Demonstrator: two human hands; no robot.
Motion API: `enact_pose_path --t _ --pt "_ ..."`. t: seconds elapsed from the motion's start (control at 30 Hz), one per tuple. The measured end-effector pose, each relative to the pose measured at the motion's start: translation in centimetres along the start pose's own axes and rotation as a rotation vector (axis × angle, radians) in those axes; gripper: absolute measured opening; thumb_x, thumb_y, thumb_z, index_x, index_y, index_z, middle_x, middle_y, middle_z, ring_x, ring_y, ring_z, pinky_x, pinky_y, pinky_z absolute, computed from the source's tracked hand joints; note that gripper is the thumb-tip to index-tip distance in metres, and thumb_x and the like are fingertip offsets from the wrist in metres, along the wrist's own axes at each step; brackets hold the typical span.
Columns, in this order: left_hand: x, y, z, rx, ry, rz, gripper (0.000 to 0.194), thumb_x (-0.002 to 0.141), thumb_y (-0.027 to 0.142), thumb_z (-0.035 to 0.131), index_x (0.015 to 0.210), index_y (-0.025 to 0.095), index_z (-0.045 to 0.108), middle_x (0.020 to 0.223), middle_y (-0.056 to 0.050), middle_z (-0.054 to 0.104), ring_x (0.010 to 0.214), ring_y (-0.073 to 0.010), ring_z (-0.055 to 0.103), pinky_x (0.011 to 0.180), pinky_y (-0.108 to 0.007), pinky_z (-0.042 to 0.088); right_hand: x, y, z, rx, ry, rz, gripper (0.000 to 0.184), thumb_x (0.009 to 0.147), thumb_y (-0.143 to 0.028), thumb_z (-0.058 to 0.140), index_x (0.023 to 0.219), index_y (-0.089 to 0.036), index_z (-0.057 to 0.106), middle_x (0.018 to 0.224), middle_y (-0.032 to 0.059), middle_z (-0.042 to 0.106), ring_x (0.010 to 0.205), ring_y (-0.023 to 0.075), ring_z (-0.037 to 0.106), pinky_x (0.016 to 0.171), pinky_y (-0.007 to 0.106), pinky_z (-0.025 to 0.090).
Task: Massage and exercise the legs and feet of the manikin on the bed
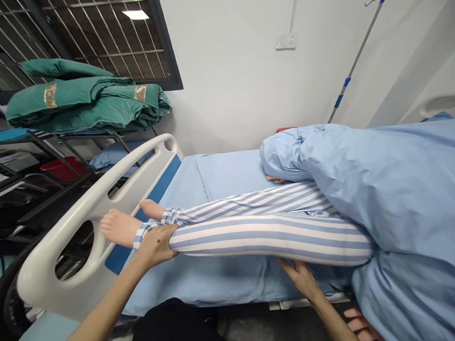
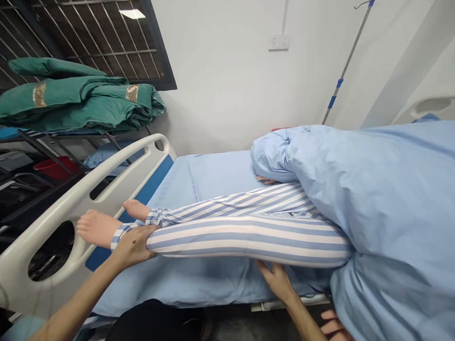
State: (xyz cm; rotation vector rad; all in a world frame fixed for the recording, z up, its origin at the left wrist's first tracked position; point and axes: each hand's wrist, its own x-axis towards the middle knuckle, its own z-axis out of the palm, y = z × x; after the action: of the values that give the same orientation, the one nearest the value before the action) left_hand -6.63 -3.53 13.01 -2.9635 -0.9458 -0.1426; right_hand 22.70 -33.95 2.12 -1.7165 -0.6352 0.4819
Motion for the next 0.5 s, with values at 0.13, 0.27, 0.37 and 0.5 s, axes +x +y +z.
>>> enact_pose_path --t 0.13,0.27,0.37,0.5 --pt "0.6 2.6 2.9 -0.152 0.003 -0.110 0.039 0.062 0.030 0.057 0.100 0.021 0.061 0.097 -0.006 0.072 0.094 -0.0282 0.067 0.079 -0.034 0.049 0.4 -3.2 -0.7 0.241 -0.141 0.014 0.023 0.070 -0.038 0.071 0.089 -0.025 0.075 0.101 0.0078 0.074 0.115 0.0323 0.062 0.111 0.048 0.037" --pt "1.5 6.1 4.9 -0.300 -0.002 -0.172 0.040 0.061 0.031 0.060 0.100 0.021 0.059 0.097 -0.009 0.072 0.093 -0.0293 0.066 0.077 -0.035 0.047 1.2 -5.0 -0.9 0.484 -0.146 0.032 0.024 0.068 -0.034 0.076 0.089 -0.023 0.074 0.100 0.0078 0.074 0.105 0.0296 0.066 0.103 0.047 0.046" --pt "2.6 9.4 4.9 -0.375 -0.019 -0.213 0.038 0.059 0.027 0.061 0.097 0.021 0.058 0.092 -0.007 0.071 0.088 -0.0269 0.066 0.073 -0.032 0.045 1.8 -6.6 -1.4 0.662 -0.079 -0.027 0.016 0.065 -0.030 0.077 0.080 -0.025 0.071 0.100 0.0048 0.074 0.105 0.0270 0.064 0.095 0.044 0.050" --pt "4.2 14.1 4.4 -0.507 -0.051 -0.270 0.041 0.060 0.026 0.063 0.101 0.022 0.058 0.092 -0.003 0.070 0.087 -0.0231 0.065 0.073 -0.029 0.042 2.4 -9.3 -2.5 0.817 -0.034 -0.068 0.015 0.067 -0.024 0.073 0.081 -0.026 0.071 0.098 0.0017 0.073 0.107 0.0244 0.062 0.093 0.041 0.051"
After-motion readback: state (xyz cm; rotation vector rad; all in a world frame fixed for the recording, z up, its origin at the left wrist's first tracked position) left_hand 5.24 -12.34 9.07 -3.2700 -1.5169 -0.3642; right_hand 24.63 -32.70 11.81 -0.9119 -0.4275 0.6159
